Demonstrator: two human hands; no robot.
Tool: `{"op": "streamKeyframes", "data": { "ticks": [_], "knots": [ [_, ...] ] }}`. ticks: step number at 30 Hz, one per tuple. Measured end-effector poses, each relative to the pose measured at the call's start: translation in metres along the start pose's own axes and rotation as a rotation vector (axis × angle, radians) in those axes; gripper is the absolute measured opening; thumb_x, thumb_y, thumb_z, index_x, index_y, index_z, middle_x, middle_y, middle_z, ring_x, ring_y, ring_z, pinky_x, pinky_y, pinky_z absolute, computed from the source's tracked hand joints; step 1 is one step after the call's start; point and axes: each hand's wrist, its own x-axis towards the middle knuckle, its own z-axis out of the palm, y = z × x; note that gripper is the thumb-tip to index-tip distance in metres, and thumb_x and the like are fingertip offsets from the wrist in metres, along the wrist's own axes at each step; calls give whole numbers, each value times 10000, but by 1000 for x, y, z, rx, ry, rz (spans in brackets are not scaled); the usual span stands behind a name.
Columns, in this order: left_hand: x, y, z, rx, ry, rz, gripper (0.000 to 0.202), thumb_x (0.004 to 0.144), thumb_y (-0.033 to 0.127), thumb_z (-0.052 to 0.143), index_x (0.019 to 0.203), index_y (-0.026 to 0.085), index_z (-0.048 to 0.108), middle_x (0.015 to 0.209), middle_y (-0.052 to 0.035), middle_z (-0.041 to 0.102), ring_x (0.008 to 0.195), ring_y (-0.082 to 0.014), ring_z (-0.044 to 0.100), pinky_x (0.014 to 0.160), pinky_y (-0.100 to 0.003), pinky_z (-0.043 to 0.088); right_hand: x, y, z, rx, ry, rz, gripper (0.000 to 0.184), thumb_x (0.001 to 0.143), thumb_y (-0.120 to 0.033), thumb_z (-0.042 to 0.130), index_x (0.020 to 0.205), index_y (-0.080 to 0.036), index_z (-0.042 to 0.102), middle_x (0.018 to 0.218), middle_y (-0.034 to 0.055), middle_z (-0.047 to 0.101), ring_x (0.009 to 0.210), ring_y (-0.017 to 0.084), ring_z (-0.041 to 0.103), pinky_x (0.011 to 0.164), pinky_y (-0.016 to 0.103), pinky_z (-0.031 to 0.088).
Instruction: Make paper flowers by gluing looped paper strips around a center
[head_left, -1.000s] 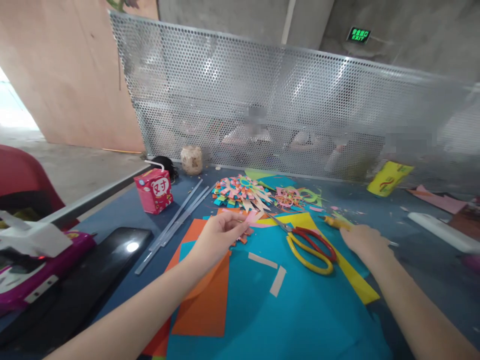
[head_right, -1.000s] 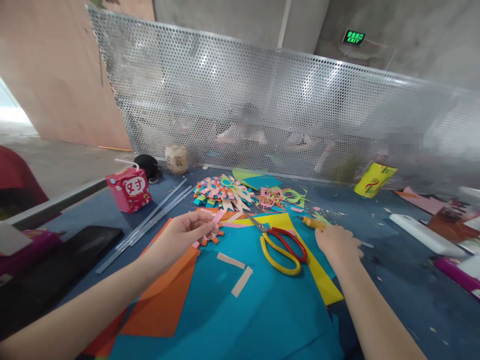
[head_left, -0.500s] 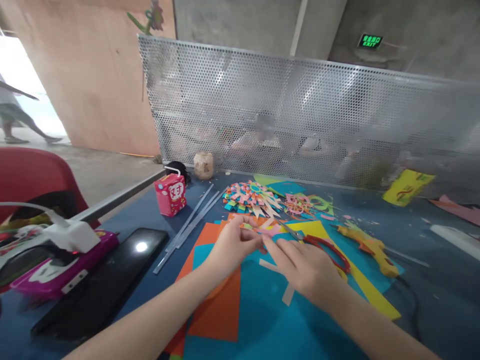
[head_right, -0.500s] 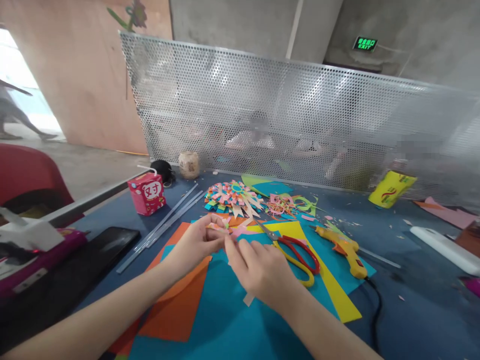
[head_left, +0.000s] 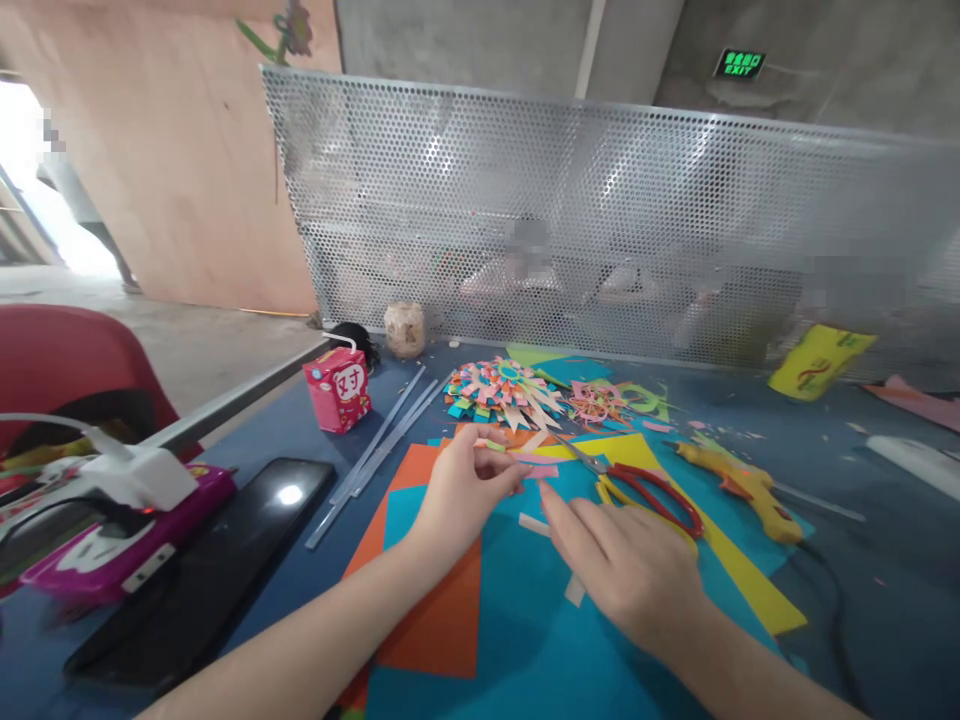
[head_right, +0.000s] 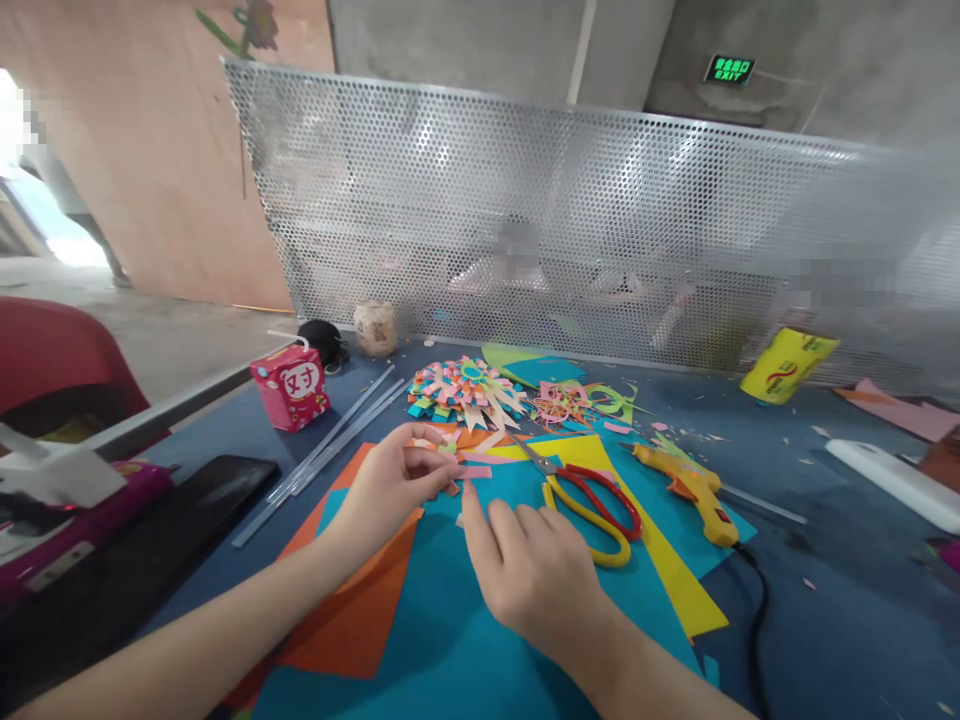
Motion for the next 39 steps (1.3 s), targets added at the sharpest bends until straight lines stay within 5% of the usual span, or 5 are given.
{"op": "streamKeyframes", "data": {
  "ticks": [9, 27, 32, 35, 39],
  "knots": [
    [-9, 0, -5, 594, -79, 341, 255, 806, 193, 500, 1056, 240, 475, 862, -2, 693, 712, -142, 605, 634, -237, 434, 9, 25, 12, 341, -112, 351, 120, 797, -216, 564, 790, -243, 680, 804, 28, 625, 793, 188, 511, 733, 346, 316],
    [-10, 4, -4, 715, -91, 476, 341, 821, 323, 513, 1153, 251, 482, 1001, -41, 671, 937, -180, 609, 808, -273, 447, 12, 25, 13, 343, -157, 390, 125, 772, -165, 564, 709, -234, 647, 767, 3, 651, 765, 178, 514, 711, 358, 232],
    [9, 5, -21, 1034, 101, 209, 409, 770, 485, 490, 1023, 175, 572, 1051, -132, 603, 1046, -308, 499, 876, -426, 367, 5, 41, 21, 711, -236, 692, 114, 746, -232, 576, 655, -223, 645, 749, 14, 647, 762, 181, 560, 712, 326, 348],
    [16, 0, -29, 1130, 89, -19, 523, 686, 637, 476, 932, 194, 608, 1066, -145, 573, 1064, -359, 456, 876, -486, 318, -2, 52, 27, 947, -313, 882, 162, 746, -294, 543, 662, -205, 648, 737, 21, 651, 710, 176, 571, 650, 290, 403],
    [16, -6, -29, 1158, 62, -89, 500, 628, 641, 520, 842, 194, 590, 994, -139, 569, 1015, -352, 473, 850, -470, 319, -7, 59, 31, 1103, -341, 1085, 188, 708, -355, 565, 684, -185, 642, 693, 17, 639, 682, 175, 572, 639, 283, 414]
  ]
}}
